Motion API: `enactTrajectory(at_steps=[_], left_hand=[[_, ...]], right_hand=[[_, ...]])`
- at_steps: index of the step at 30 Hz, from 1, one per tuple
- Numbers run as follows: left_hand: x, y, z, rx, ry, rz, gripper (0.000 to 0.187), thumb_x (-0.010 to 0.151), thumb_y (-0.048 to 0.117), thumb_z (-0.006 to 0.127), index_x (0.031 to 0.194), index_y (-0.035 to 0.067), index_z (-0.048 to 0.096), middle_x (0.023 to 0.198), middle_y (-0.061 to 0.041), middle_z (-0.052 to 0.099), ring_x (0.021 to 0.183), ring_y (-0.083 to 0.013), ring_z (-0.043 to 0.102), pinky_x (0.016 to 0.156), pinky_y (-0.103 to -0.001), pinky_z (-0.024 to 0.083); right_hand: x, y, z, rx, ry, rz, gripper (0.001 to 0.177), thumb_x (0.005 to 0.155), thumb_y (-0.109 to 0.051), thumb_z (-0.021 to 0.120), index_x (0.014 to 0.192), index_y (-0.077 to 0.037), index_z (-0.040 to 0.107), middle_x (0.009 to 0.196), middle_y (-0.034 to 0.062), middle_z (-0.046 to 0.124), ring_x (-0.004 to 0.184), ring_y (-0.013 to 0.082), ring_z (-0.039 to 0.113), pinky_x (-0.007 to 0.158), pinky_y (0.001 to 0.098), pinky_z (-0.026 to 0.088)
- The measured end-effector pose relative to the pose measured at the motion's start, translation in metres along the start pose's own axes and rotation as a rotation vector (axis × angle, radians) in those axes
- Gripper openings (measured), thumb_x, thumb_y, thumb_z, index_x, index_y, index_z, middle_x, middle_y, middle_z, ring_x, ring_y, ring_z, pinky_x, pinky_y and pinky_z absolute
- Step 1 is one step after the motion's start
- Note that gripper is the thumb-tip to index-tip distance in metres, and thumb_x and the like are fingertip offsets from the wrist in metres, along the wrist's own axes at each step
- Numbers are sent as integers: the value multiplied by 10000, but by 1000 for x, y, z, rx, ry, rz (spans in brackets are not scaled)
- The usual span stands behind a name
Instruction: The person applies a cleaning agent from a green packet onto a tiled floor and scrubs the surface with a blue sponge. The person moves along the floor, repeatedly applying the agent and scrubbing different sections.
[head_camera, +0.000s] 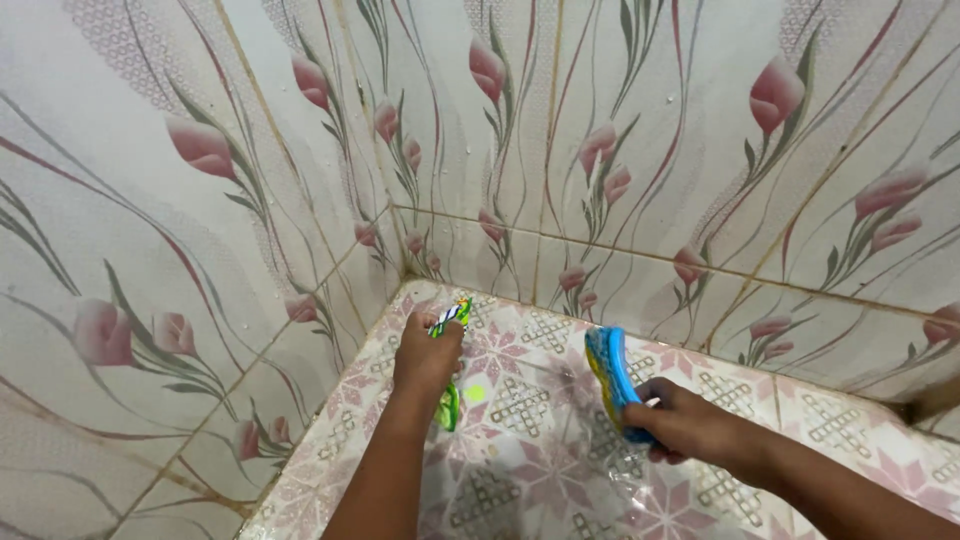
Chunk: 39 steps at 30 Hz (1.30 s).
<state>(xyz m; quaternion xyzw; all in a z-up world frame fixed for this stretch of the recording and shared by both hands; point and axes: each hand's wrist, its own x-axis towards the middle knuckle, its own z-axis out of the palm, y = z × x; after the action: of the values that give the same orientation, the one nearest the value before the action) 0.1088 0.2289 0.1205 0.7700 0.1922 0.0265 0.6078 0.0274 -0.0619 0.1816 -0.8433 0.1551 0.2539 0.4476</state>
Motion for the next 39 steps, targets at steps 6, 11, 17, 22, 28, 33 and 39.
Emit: enactTrajectory(at_steps=[6, 11, 17, 22, 28, 33, 39], left_hand=[[22, -28, -5, 199, 12, 39, 478, 875, 305, 604, 1315, 133, 682, 1052, -117, 773, 940, -276, 717, 855, -369, 558], [-1, -42, -23, 130, 32, 83, 402, 875, 273, 612, 1265, 190, 666, 1047, -48, 740, 870, -215, 684, 800, -351, 528], [0, -117, -21, 111, 228, 251, 322, 896, 211, 603, 1212, 167, 562, 1024, -118, 735, 886, -329, 696, 817, -453, 526], [-11, -140, -24, 24, 264, 193, 356, 1000, 221, 490, 1328, 98, 428, 1149, -183, 702, 936, -358, 721, 826, -485, 542], [-27, -120, -50, 52, 355, 229, 418, 979, 169, 433, 1383, 85, 491, 1173, -162, 695, 994, -350, 680, 867, -460, 500], [-28, -124, -84, 197, 435, 146, 551, 957, 157, 545, 1485, 69, 415, 1332, -153, 602, 1144, -329, 634, 948, -458, 492], [-12, -223, -81, 621, 434, 208, 968, 831, 226, 720, 1581, -63, 181, 1117, -210, 643, 929, -378, 655, 832, -469, 524]], right_hand=[[12, -4, 33, 209, -6, 54, 445, 935, -295, 689, 1217, 50, 705, 957, 186, 729, 694, 240, 636, 602, 315, 475], [35, 10, 58, -12, 36, -37, 605, 890, -249, 755, 1411, -190, 454, 1051, 129, 723, 813, 200, 630, 688, 301, 441], [70, 9, 86, -271, 87, -99, 783, 915, -434, 664, 1582, -409, 253, 1456, 108, 616, 1220, 268, 712, 983, 408, 537], [110, 5, 108, -258, 63, -156, 692, 971, -447, 555, 1589, -398, 249, 1562, 62, 513, 1386, 263, 589, 1067, 422, 503], [171, 42, 146, -555, 242, -470, 722, 902, -392, 679, 1528, -284, 335, 936, 179, 779, 755, 350, 760, 711, 448, 578], [174, 34, 165, -762, 297, -506, 750, 922, -467, 644, 1568, -358, 278, 1094, 179, 618, 803, 373, 727, 770, 474, 588], [182, -5, 176, -740, 354, -554, 718, 942, -447, 625, 1577, -283, 333, 1116, 201, 619, 768, 339, 729, 790, 441, 599]])
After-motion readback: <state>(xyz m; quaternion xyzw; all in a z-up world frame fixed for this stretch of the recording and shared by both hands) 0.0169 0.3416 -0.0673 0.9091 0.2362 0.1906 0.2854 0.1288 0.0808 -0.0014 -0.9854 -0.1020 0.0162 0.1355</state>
